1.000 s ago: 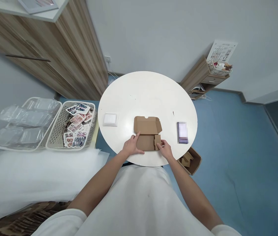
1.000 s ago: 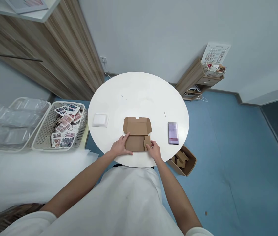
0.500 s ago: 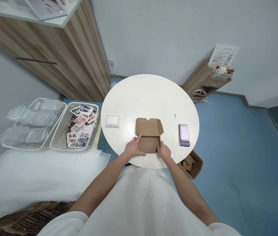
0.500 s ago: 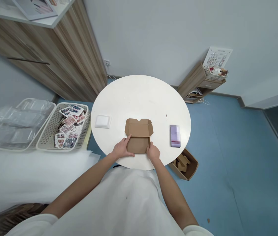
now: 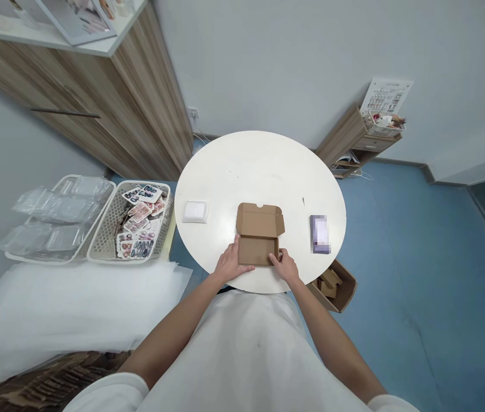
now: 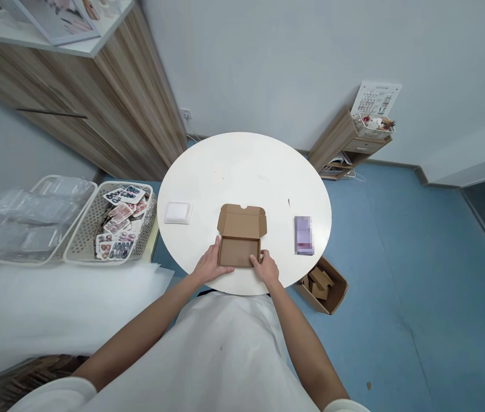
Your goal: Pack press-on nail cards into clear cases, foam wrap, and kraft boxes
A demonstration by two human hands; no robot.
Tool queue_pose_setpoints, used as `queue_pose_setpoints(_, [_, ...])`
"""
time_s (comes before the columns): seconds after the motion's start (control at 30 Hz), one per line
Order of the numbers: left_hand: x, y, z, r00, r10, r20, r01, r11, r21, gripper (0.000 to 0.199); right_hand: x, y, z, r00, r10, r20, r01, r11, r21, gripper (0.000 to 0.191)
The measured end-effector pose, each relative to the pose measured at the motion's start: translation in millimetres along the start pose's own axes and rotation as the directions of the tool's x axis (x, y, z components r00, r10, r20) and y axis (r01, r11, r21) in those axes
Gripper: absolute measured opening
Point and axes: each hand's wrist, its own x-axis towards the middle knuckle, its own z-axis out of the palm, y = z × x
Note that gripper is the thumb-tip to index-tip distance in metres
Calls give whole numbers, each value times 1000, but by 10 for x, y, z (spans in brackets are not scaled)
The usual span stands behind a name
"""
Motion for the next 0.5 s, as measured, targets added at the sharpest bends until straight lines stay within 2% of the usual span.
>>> queue_pose_setpoints(0.1, [-99,-50,85,993,-109,-48,94,967,-239,100,-68,73,25,999,-37,-26,41,982,185,61])
queue_pose_setpoints(0.17, [-140,-74,140,974,-223,-45,186,896,-404,84,-107,130,49,999,-46,-17,49,938,344,66])
queue_pose_setpoints(0.23, [-149,-77,188,955,-293,-41,225,808,-545,71,-125,184,66,998,-60,33,35,860,508,67])
queue_pose_setpoints(0.37, [-85,21,236,963,-265,-51,156,700,-697,60,-84,247,31,987,-111,117,-6,701,713,60])
queue_pose_setpoints(0.5, [42,243,233,977,-210,-39,120,688,-716,57,7,265,-98,984,-120,128,-23,633,774,56])
